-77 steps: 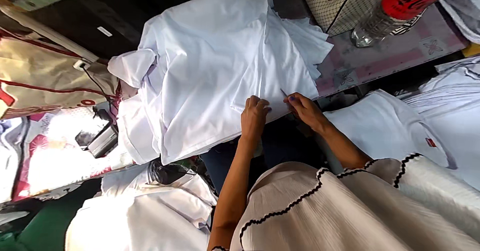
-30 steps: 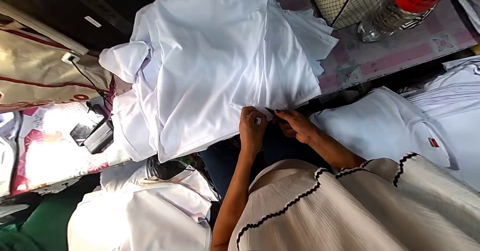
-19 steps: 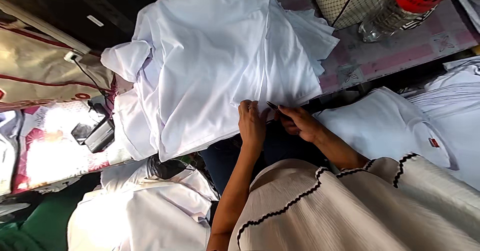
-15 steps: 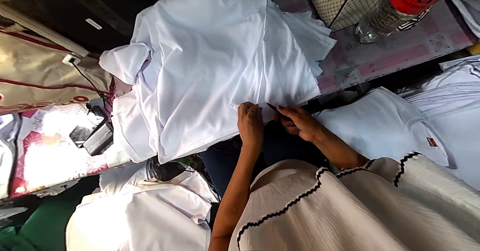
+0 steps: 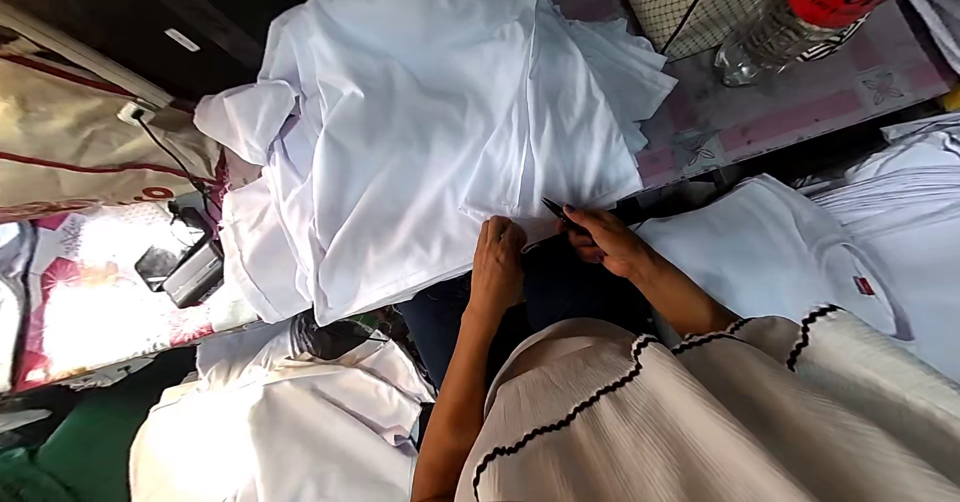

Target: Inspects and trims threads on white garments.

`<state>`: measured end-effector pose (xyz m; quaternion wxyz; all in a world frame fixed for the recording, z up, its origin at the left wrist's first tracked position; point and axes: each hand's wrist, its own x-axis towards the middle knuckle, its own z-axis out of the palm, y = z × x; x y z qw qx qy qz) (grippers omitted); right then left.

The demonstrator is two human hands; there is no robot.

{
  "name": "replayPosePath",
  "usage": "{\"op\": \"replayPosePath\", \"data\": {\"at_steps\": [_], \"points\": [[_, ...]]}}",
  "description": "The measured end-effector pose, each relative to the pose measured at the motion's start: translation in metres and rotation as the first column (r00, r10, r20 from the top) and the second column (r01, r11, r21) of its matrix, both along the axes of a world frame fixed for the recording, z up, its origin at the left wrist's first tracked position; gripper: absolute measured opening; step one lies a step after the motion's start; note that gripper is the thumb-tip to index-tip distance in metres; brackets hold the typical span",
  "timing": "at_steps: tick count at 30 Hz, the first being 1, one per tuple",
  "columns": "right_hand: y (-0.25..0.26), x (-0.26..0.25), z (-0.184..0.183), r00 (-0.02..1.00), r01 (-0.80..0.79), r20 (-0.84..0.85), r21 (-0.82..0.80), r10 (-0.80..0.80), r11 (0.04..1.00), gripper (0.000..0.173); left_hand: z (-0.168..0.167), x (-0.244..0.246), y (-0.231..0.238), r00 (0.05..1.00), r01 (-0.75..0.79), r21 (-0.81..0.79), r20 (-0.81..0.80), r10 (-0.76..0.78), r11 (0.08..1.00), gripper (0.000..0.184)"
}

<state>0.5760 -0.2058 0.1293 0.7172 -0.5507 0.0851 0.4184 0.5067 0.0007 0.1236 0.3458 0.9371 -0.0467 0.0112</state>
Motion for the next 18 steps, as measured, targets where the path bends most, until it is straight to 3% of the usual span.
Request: {"op": "replayPosePath", "data": {"at_steps": [3,4,7,10,13,16,18], "points": [[-0.005,0.001,0.006,1.000,-0.019,-0.006,0.008,0.019,1.000,0.040,0.036,-0.016,0.012,0.947,0.104,0.005,-0.305,-0.098,0.995,0.020],[-0.005,0.002,0.009,1.000,-0.026,-0.003,0.011,0.026,1.000,0.040,0.047,-0.016,0.012,0.938,0.092,-0.016,-0.334,-0.092,0.996,0.020],[0.003,0.003,0.019,0.999,-0.043,0.012,0.032,0.043,0.999,0.042,0.050,-0.002,-0.004,0.979,-0.156,-0.060,-0.140,0.146,0.986,0.023],[0.013,0.002,0.023,0.998,-0.046,0.033,0.032,0.045,0.998,0.041,0.020,0.022,-0.021,0.953,-0.303,-0.037,-0.013,0.303,0.952,0.032],[0.015,0.002,0.020,0.998,-0.042,0.040,0.022,0.041,0.999,0.038,-0.002,0.026,-0.027,0.929,-0.349,-0.032,0.121,0.350,0.937,0.012],[0.012,0.002,0.016,0.999,-0.036,0.025,0.029,0.035,0.999,0.038,0.004,0.020,-0.020,0.915,-0.383,-0.168,0.063,0.398,0.908,0.003],[0.013,0.003,0.015,0.999,-0.042,0.017,0.031,0.042,0.999,0.039,0.006,0.020,-0.018,0.920,-0.378,-0.179,0.037,0.390,0.908,0.008]]}}
